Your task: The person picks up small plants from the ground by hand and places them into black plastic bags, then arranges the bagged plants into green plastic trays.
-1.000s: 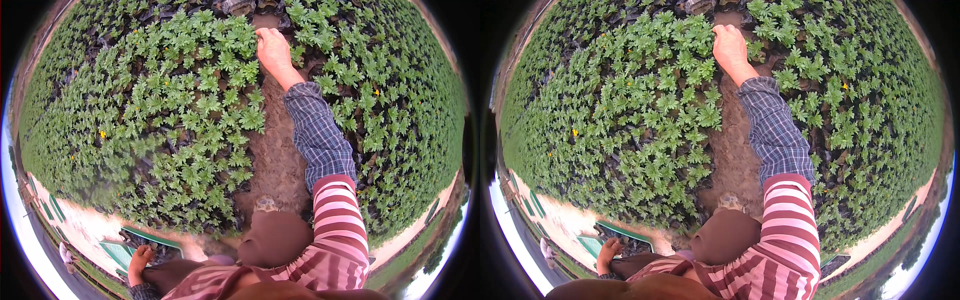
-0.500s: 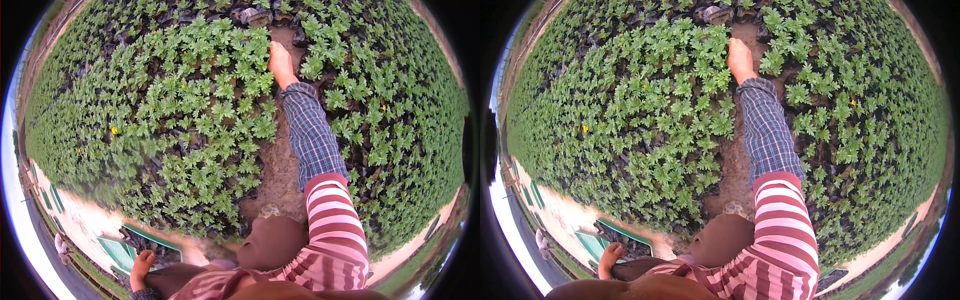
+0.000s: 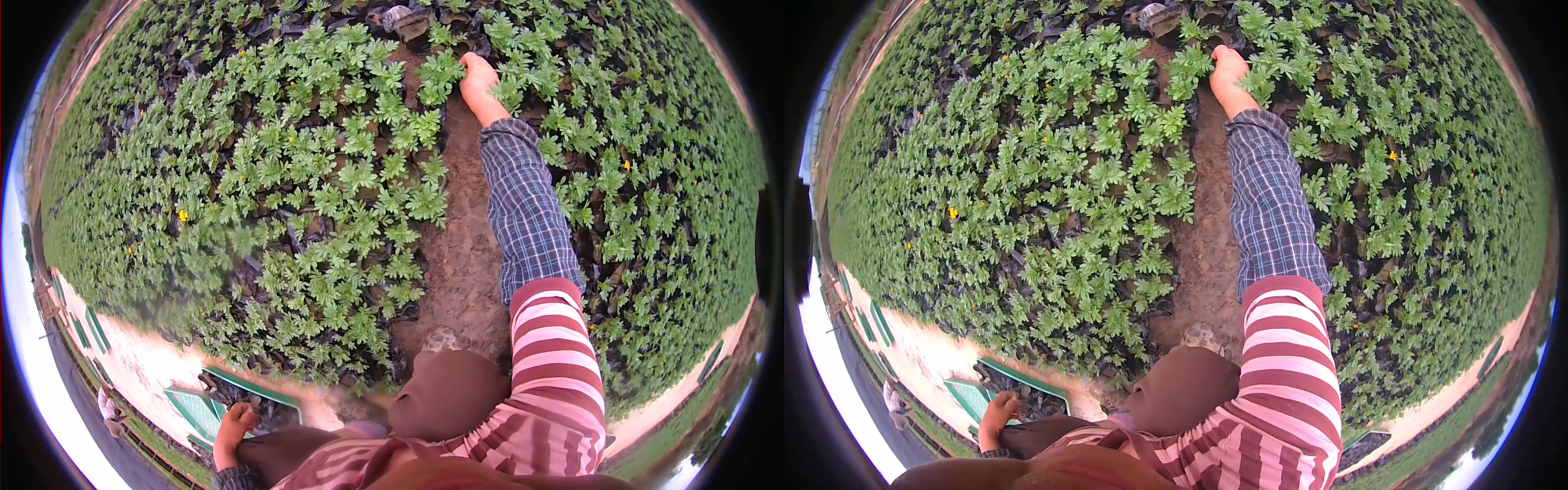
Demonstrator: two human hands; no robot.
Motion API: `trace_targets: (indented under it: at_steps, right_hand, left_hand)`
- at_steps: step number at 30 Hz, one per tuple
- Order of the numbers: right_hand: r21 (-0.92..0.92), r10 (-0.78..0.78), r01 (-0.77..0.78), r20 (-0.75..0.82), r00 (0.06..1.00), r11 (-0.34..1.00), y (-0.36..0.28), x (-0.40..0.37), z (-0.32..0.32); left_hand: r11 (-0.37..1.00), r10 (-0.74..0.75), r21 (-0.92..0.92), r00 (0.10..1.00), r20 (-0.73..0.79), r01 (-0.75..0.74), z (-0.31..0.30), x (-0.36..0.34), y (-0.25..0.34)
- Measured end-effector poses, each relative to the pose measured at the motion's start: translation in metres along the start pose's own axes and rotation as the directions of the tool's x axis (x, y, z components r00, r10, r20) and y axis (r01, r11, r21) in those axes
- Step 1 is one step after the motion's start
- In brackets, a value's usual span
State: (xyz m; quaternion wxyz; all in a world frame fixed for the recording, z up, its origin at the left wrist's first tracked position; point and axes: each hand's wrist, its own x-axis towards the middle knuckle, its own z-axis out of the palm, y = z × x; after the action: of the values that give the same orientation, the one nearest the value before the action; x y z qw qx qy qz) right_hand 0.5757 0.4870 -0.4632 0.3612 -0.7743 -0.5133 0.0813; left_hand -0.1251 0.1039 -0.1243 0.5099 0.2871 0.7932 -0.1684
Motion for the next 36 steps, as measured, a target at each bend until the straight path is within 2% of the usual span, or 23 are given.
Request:
trace_targets:
  at_steps: [2,3,5,7,9,11,13,14,15,17,18,19,21,23,25,28,30,35,36]
  right_hand:
    - [-0.105,-0.103,0.100,-0.021,0.994,0.989,-0.004,-0.002,-0.009]
    - [-0.108,-0.102,0.099,-0.020,0.995,0.989,-0.015,-0.009,-0.021]
    - [-0.113,-0.205,0.194,-0.104,0.973,0.975,-0.036,-0.019,-0.039]
    - [-0.070,-0.153,0.146,-0.111,0.982,0.987,-0.038,-0.018,-0.036]
    - [-0.134,-0.252,0.232,-0.159,0.955,0.963,-0.039,-0.006,-0.030]
    - [-0.075,-0.216,0.207,-0.130,0.968,0.975,-0.040,-0.006,-0.031]
    - [-0.134,-0.170,0.152,-0.135,0.976,0.979,-0.025,-0.001,-0.019]
    - [-0.204,-0.102,0.083,-0.087,0.991,0.976,-0.017,0.000,-0.012]
    - [-0.207,-0.103,0.084,-0.084,0.991,0.975,-0.028,-0.006,-0.021]
    - [-0.237,-0.001,-0.033,-0.143,0.990,0.971,-0.066,-0.026,-0.051]
    - [-0.142,-0.090,0.059,-0.219,0.972,0.988,-0.057,-0.035,-0.047]
    - [-0.121,-0.099,0.072,-0.235,0.967,0.990,-0.068,-0.052,-0.058]
    - [0.013,-0.005,0.005,0.031,1.000,1.000,-0.091,-0.084,-0.080]
    - [0.066,0.039,-0.061,0.296,0.954,0.996,-0.101,-0.104,-0.087]
    - [-0.013,0.118,-0.125,0.436,0.892,0.992,-0.110,-0.111,-0.088]
    - [-0.063,0.152,-0.138,0.433,0.889,0.988,-0.109,-0.114,-0.080]
    - [-0.058,0.091,-0.075,0.362,0.928,0.996,-0.109,-0.117,-0.074]
    - [-0.056,0.003,0.017,0.338,0.941,0.998,-0.100,-0.120,-0.067]
    - [-0.027,-0.038,0.047,0.272,0.962,0.999,-0.100,-0.122,-0.067]
  left_hand:
    - [1.000,0.011,-0.003,1.000,-0.008,-0.011,0.001,0.001,0.001]
    - [1.000,0.011,-0.001,1.000,-0.004,-0.011,0.001,0.001,0.001]
    - [0.999,-0.044,0.007,0.999,-0.005,0.044,0.001,0.002,0.001]
    - [0.999,-0.050,0.000,0.999,0.000,0.050,0.002,0.001,0.004]
    - [0.998,-0.059,-0.004,0.998,0.001,0.059,-0.001,-0.001,0.004]
    - [0.999,-0.030,-0.012,1.000,0.007,0.030,-0.001,0.003,0.002]
    - [1.000,-0.010,-0.007,1.000,0.017,0.010,-0.002,0.003,0.003]
    - [1.000,0.009,-0.001,1.000,0.028,-0.009,-0.003,0.004,0.003]
    - [1.000,0.007,-0.002,0.999,0.032,-0.007,-0.003,0.004,0.002]
    - [1.000,0.007,-0.007,1.000,0.013,-0.007,-0.003,0.007,0.000]
    - [1.000,0.007,-0.012,1.000,0.020,-0.007,-0.003,0.009,-0.002]
    - [1.000,-0.003,-0.017,1.000,0.015,0.003,-0.004,0.010,-0.004]
    - [1.000,-0.017,-0.016,1.000,0.017,0.018,-0.004,0.011,-0.006]
    - [1.000,-0.008,-0.025,0.999,0.035,0.009,-0.006,0.013,-0.003]
    - [1.000,0.013,-0.001,0.999,0.031,-0.013,-0.008,0.017,-0.004]
    - [0.999,0.043,0.015,0.999,0.014,-0.043,-0.010,0.019,0.000]
    - [0.999,0.048,0.012,0.999,0.009,-0.048,-0.008,0.019,0.005]
    - [0.999,0.043,0.011,0.999,0.015,-0.043,-0.006,0.016,0.010]
    - [0.999,0.043,0.009,0.999,0.015,-0.043,-0.006,0.015,0.011]
